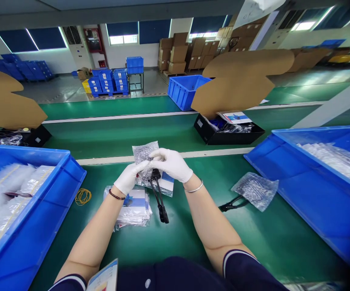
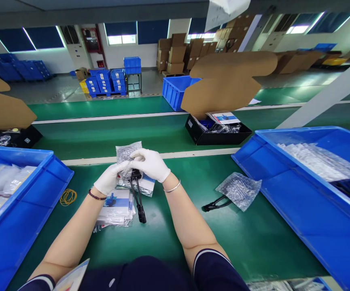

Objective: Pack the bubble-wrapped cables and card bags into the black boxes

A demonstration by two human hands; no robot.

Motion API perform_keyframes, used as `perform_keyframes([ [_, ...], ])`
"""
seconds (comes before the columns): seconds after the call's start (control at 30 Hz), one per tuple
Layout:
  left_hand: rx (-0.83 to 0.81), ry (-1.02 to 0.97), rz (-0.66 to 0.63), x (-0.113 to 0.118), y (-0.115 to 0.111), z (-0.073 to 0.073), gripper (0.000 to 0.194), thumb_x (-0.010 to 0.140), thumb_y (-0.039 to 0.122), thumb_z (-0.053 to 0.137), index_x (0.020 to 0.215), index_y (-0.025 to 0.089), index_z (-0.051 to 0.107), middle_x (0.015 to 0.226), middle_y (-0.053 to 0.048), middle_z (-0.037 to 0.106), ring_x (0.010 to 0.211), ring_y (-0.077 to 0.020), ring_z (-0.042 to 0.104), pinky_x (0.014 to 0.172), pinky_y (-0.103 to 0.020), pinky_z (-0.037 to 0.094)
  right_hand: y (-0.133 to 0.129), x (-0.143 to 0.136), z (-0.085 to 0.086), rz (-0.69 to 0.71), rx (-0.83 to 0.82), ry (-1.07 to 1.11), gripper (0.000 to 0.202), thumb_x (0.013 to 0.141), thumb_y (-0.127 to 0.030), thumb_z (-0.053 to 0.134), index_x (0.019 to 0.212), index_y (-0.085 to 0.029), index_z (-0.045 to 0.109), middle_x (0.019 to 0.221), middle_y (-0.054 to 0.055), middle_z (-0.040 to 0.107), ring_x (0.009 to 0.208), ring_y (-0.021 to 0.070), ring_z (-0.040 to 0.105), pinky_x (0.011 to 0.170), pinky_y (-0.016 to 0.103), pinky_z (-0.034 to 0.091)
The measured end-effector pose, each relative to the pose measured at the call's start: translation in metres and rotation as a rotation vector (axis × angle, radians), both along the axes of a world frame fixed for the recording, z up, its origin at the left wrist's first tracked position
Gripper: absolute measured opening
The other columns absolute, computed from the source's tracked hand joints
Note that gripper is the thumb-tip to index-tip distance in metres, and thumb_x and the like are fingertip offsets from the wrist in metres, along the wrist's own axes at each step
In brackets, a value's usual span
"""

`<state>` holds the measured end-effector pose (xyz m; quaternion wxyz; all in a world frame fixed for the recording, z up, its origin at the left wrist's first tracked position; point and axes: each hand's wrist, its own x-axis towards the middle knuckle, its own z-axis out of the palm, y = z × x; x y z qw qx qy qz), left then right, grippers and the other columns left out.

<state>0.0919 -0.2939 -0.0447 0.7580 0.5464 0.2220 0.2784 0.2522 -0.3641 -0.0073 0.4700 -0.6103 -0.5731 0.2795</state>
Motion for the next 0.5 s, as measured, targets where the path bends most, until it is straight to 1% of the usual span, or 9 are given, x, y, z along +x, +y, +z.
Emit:
perform_keyframes([
  [0.07,-0.114,-0.047,0.037,0.002,0.002,-0.003,0.033,0.080,0.037,0.068,0.104,0.014,0.072,0.114,-0.006,0.068,0.116,-0.0244,0.057,0.107,-0.034,0.038,0.001,0.000,-0.002,-0.015,0.024,0.051,0.029,0.070,-0.032,0.073,0.095,-0.018,0.067,0.082,0.002,0.069,0.076,0.0170,0.065,0.075,0.031,0.053],
  [0.13,-0.292,-0.142,0.069,0.004,0.006,-0.004,0.032,0.082,0.037,0.066,0.104,0.014,0.070,0.112,-0.007,0.069,0.112,-0.0229,0.059,0.101,-0.033,0.044,0.003,0.000,-0.003,-0.047,0.101,0.153,0.035,0.071,-0.034,0.073,0.102,-0.018,0.065,0.097,0.005,0.070,0.087,0.0186,0.066,0.082,0.032,0.053],
  [0.2,-0.446,-0.269,0.097,0.004,0.012,-0.003,0.031,0.087,0.039,0.059,0.106,0.016,0.068,0.112,-0.006,0.068,0.105,-0.0194,0.062,0.091,-0.029,0.050,0.003,-0.001,-0.004,-0.051,0.165,0.312,0.040,0.076,-0.040,0.069,0.109,-0.019,0.061,0.115,0.009,0.065,0.100,0.0207,0.064,0.088,0.035,0.052],
  [0.23,-0.490,-0.332,0.115,0.004,0.015,-0.002,0.031,0.089,0.039,0.056,0.107,0.018,0.067,0.113,-0.005,0.068,0.099,-0.0169,0.063,0.083,-0.026,0.052,0.003,-0.003,-0.004,-0.022,0.166,0.406,0.042,0.080,-0.044,0.065,0.113,-0.018,0.059,0.120,0.011,0.063,0.104,0.0220,0.063,0.089,0.037,0.052],
  [0.3,-0.523,-0.450,0.169,0.002,0.018,0.003,0.030,0.090,0.041,0.053,0.106,0.020,0.067,0.115,-0.004,0.066,0.088,-0.0130,0.064,0.069,-0.020,0.053,0.003,-0.007,-0.003,0.101,0.097,0.570,0.047,0.087,-0.053,0.052,0.118,-0.018,0.056,0.125,0.014,0.060,0.107,0.0253,0.063,0.089,0.042,0.053],
  [0.33,-0.523,-0.500,0.190,0.000,0.017,0.006,0.032,0.091,0.043,0.052,0.108,0.020,0.067,0.118,-0.003,0.065,0.088,-0.0127,0.063,0.067,-0.019,0.052,0.002,-0.010,-0.002,0.170,0.051,0.629,0.051,0.090,-0.057,0.043,0.122,-0.019,0.054,0.127,0.015,0.059,0.107,0.0271,0.063,0.088,0.045,0.053],
  [0.37,-0.509,-0.544,0.205,-0.001,0.016,0.009,0.034,0.090,0.045,0.052,0.110,0.021,0.066,0.122,-0.004,0.063,0.091,-0.0138,0.063,0.068,-0.020,0.053,0.002,-0.012,-0.001,0.223,0.019,0.664,0.056,0.091,-0.060,0.034,0.125,-0.019,0.053,0.130,0.016,0.057,0.109,0.0287,0.062,0.088,0.049,0.052],
  [0.4,-0.487,-0.580,0.203,-0.001,0.014,0.010,0.037,0.090,0.047,0.053,0.113,0.021,0.065,0.127,-0.004,0.061,0.100,-0.0166,0.062,0.074,-0.022,0.053,0.003,-0.013,-0.001,0.251,0.007,0.678,0.062,0.092,-0.062,0.025,0.129,-0.020,0.051,0.133,0.016,0.054,0.112,0.0299,0.060,0.090,0.052,0.051],
  [0.5,-0.406,-0.587,0.142,0.003,0.009,0.011,0.044,0.081,0.045,0.064,0.116,0.020,0.064,0.128,-0.007,0.059,0.116,-0.0255,0.057,0.088,-0.033,0.053,0.010,-0.012,-0.004,0.198,0.082,0.661,0.075,0.089,-0.066,0.007,0.138,-0.023,0.045,0.142,0.013,0.046,0.125,0.0311,0.051,0.097,0.058,0.045],
])
